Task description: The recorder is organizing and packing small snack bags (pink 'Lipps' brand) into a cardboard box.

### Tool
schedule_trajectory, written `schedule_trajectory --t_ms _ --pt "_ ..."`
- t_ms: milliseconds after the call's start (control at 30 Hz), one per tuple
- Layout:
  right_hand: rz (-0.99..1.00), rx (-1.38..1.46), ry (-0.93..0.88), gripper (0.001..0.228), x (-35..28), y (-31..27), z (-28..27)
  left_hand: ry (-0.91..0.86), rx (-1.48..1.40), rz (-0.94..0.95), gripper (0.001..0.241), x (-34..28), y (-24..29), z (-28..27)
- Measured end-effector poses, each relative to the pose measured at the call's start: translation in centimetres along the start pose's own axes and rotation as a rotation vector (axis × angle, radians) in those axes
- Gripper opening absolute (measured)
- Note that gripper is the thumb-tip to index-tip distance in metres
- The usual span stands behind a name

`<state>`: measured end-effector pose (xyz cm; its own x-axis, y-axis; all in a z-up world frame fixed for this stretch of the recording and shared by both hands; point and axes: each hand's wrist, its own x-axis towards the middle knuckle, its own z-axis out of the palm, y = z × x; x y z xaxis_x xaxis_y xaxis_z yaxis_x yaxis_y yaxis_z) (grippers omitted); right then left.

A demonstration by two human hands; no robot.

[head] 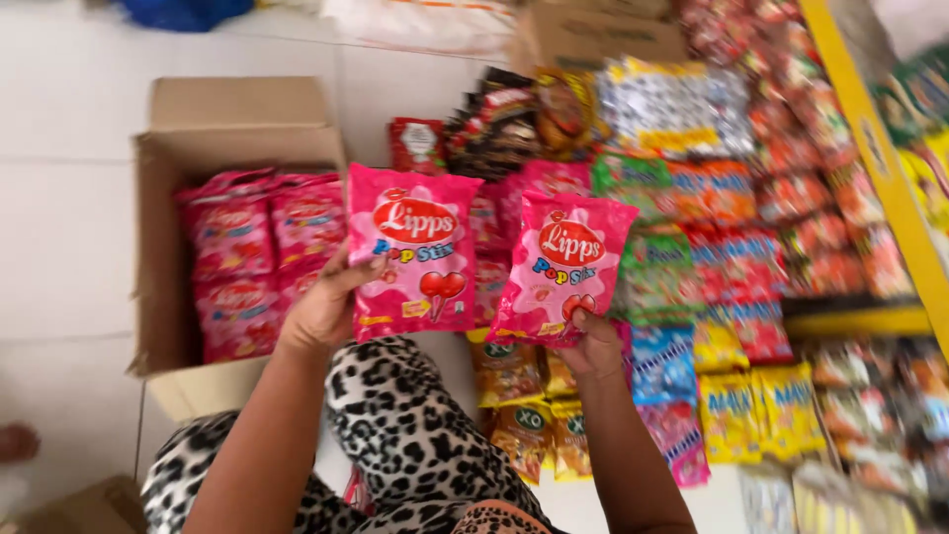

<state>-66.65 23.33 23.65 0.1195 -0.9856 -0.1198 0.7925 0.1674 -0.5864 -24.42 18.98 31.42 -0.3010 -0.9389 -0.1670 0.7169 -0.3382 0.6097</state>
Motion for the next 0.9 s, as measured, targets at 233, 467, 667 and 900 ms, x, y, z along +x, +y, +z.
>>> schedule_trajectory --t_ms 233,467,667,900 --pt "0.169 -0.075 -0.096 0.055 7.5 8.8 7.4 0.08 -0.12 0.035 0.051 -1.5 3.3 -4.8" --pt "0.347 -0.224 -0.177 0.054 12.7 17.2 15.7 0.106 -0.336 0.093 0.066 -2.9 5.9 -7.3" --pt "0.313 -0.526 -0.134 0.056 12.8 22.1 21.2 0.257 -0.082 0.097 0.09 -2.2 4.1 -12.9" --pt "-0.136 -0.926 -0.155 0.063 11.6 21.5 18.5 0.521 0.292 -0.051 0.087 0.4 3.2 -11.8"
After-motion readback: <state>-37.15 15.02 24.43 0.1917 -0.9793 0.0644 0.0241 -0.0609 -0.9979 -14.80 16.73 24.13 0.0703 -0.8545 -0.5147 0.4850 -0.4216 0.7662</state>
